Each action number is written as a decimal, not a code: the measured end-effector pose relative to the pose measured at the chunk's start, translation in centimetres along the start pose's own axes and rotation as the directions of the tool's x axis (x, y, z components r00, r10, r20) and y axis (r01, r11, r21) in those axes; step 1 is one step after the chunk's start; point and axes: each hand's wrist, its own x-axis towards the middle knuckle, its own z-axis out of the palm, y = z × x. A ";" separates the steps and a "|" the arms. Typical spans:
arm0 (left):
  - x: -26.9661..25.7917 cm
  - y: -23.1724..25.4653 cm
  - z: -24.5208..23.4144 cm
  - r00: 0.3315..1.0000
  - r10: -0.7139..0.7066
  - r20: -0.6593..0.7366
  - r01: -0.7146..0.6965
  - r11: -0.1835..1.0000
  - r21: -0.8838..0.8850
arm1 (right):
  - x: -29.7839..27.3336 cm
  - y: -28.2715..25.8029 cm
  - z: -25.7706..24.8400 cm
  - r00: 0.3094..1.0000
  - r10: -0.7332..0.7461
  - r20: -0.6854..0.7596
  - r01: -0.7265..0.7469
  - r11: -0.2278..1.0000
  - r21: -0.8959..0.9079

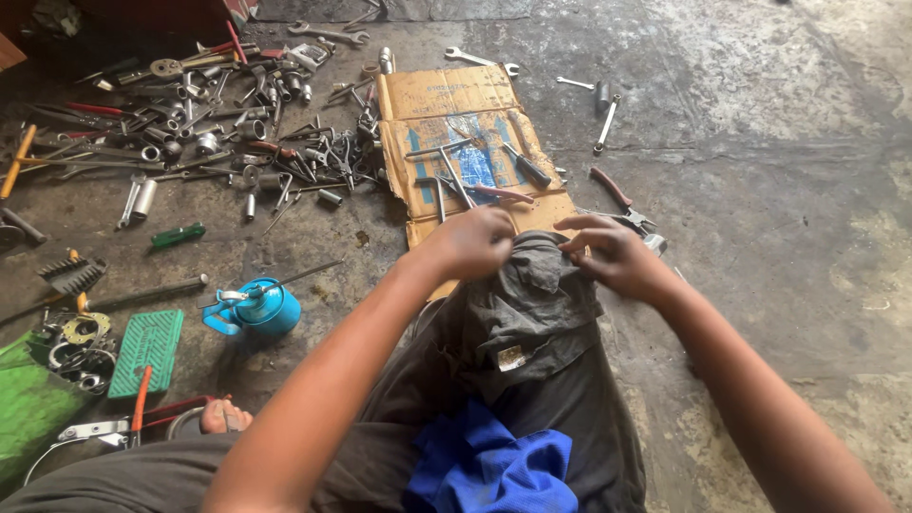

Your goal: The person sits on the floor and cleans various metal tools, including wrenches and pliers, using a rag and a blue oil can. They repeatedly dip the rag into the can and wipe the tools, handling them one at a time.

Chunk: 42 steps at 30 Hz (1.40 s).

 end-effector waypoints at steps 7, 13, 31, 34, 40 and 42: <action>4.9 -3.1 1.0 0.990 -0.081 0.112 0.093 0.990 -0.101 | 2.1 1.8 -1.2 0.911 0.354 0.211 -0.399 0.886 0.235; 5.5 -2.9 0.5 0.968 -0.050 0.247 0.059 0.998 -0.029 | 3.8 1.8 -0.5 0.901 0.312 0.302 -0.396 0.875 0.278; -3.5 5.8 -1.7 0.925 0.368 0.099 -0.367 0.788 0.495 | -1.1 -3.4 -1.0 0.948 -0.319 0.000 0.306 0.909 -0.282; -3.0 7.3 -2.6 0.962 0.084 0.260 -0.216 0.818 0.533 | -0.1 -2.1 -1.3 0.979 -0.201 0.018 0.201 0.966 -0.163; -1.1 5.1 -0.3 0.982 0.168 -0.086 -0.127 0.923 0.362 | 1.4 -1.0 -0.4 0.974 0.202 0.103 -0.201 0.979 -0.021; -0.8 4.2 -0.2 0.971 0.109 -0.212 -0.056 0.968 0.244 | 2.0 -1.3 -0.3 0.954 0.270 0.129 -0.270 0.963 -0.019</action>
